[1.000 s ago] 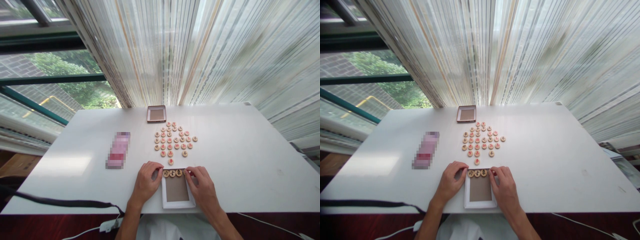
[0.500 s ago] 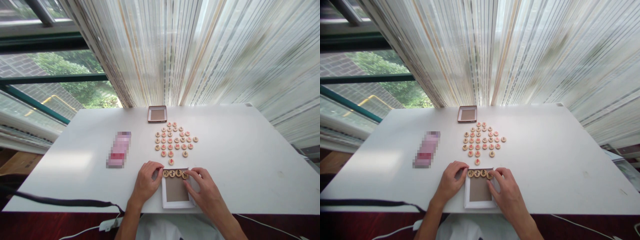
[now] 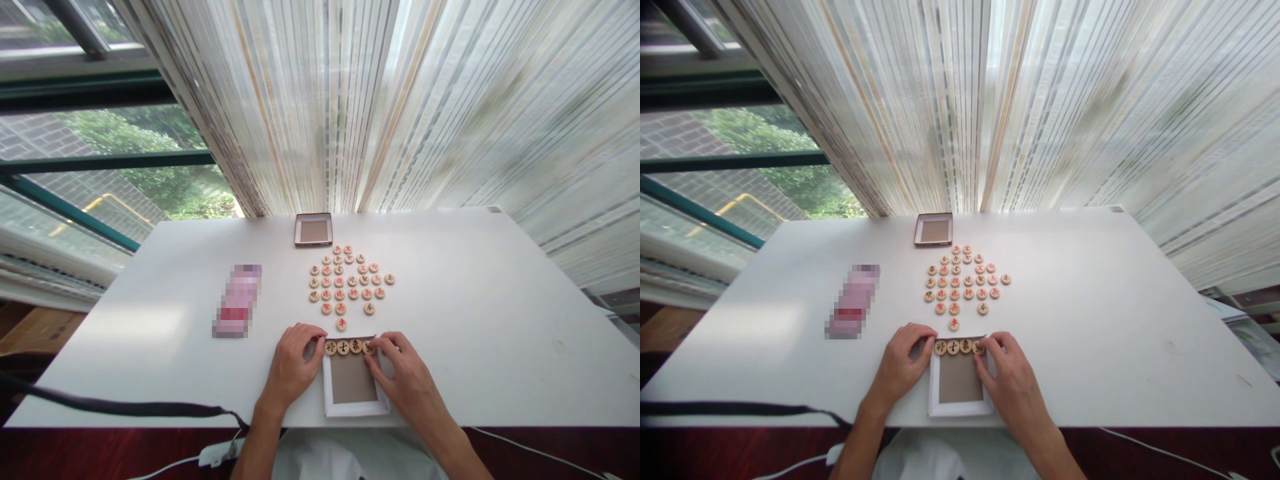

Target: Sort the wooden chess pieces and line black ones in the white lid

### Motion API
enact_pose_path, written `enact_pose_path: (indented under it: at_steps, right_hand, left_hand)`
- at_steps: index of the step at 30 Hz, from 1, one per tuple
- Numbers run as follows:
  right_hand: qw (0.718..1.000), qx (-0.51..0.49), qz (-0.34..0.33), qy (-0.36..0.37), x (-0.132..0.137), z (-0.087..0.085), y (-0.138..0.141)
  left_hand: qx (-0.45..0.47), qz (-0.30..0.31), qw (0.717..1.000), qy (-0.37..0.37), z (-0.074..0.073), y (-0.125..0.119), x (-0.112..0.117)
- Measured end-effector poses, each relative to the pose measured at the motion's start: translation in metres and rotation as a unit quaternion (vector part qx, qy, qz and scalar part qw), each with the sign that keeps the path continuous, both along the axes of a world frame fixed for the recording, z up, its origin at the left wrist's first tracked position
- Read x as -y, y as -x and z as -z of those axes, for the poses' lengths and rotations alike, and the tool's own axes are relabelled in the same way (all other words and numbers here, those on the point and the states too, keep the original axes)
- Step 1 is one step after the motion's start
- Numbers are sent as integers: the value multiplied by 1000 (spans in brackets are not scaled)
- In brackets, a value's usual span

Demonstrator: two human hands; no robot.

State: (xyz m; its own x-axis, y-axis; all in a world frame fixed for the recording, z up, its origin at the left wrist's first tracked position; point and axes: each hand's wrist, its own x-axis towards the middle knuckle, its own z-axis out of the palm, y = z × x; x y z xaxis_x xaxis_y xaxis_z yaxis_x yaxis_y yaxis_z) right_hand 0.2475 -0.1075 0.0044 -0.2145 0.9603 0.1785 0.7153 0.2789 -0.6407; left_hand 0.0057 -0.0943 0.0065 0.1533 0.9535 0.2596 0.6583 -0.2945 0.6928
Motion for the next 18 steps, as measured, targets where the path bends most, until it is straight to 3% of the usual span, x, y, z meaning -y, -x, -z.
enact_pose_path:
  at_steps: [5,12,18]
  right_hand:
    - [999,22,5,28,0,-2,2]
    - [998,65,1,12,-1,-5,4]
    - [997,69,5,20,-1,-4,4]
  left_hand:
    - [1,-1,1000,2,0,0,0]
    - [5,-2,1000,6,-1,-1,1]
    - [-11,22,1000,18,-13,-8,5]
